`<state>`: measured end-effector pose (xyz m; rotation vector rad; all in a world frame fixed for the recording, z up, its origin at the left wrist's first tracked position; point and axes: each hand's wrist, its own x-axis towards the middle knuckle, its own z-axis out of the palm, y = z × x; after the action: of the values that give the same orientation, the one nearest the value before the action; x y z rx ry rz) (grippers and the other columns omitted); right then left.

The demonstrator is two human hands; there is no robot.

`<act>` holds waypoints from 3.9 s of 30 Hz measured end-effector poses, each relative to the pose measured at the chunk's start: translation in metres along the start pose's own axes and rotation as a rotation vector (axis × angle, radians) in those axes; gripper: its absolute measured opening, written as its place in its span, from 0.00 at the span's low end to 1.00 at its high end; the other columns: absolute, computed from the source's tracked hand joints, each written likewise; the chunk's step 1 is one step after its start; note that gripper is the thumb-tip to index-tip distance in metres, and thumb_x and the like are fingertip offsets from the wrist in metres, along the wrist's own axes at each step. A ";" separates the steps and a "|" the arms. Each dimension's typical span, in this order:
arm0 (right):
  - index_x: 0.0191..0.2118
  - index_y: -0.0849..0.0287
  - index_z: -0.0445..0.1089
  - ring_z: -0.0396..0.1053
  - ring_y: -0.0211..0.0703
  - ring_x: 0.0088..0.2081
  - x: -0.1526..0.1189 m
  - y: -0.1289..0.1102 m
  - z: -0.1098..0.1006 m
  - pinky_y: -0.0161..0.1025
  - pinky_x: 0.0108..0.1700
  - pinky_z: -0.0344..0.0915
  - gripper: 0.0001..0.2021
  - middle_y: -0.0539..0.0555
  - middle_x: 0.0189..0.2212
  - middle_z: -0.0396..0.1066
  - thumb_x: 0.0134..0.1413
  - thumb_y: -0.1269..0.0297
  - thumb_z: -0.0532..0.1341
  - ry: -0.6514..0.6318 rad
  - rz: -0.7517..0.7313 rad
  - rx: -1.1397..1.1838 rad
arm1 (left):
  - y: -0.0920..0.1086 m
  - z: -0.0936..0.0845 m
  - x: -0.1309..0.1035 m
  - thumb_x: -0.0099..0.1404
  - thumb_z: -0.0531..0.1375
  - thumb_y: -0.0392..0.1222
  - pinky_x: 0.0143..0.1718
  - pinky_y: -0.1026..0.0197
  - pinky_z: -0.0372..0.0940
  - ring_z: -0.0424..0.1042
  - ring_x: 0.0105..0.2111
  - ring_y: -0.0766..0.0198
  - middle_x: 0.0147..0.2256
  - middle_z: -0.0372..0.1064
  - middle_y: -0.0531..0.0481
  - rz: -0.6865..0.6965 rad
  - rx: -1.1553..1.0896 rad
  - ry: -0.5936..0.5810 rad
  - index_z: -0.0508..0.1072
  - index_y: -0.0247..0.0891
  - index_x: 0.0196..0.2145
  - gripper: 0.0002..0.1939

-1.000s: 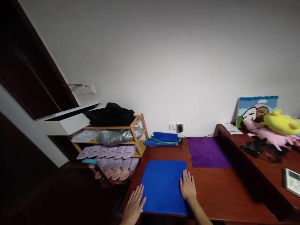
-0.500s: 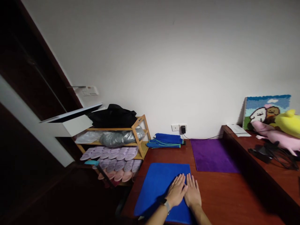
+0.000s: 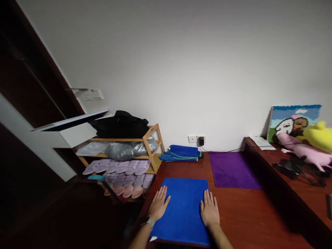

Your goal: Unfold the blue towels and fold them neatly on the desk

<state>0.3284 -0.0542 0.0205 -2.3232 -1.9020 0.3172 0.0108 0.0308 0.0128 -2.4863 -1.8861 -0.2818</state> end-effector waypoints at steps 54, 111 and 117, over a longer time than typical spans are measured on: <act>0.74 0.64 0.39 0.33 0.46 0.75 0.068 0.000 -0.011 0.49 0.74 0.31 0.34 0.51 0.75 0.36 0.69 0.52 0.34 0.013 -0.010 0.071 | -0.021 0.014 0.056 0.77 0.41 0.53 0.71 0.45 0.49 0.50 0.71 0.55 0.71 0.52 0.44 -0.035 0.030 0.051 0.50 0.38 0.73 0.32; 0.74 0.62 0.42 0.32 0.47 0.75 0.031 -0.008 -0.013 0.51 0.74 0.33 0.33 0.51 0.74 0.36 0.68 0.56 0.37 -0.012 -0.012 0.046 | 0.163 -0.002 0.036 0.78 0.39 0.53 0.70 0.44 0.53 0.53 0.70 0.55 0.70 0.55 0.49 0.271 -0.212 0.109 0.58 0.44 0.70 0.29; 0.73 0.61 0.45 0.32 0.50 0.75 0.029 -0.008 -0.014 0.52 0.74 0.33 0.32 0.52 0.74 0.35 0.67 0.59 0.41 -0.024 -0.064 0.000 | 0.189 0.011 0.011 0.78 0.36 0.54 0.73 0.45 0.47 0.46 0.72 0.58 0.72 0.47 0.53 0.310 -0.232 -0.082 0.48 0.46 0.73 0.30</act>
<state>0.3298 -0.0238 0.0329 -2.2624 -1.9827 0.3405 0.1957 -0.0090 0.0225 -2.9347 -1.5354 -0.4182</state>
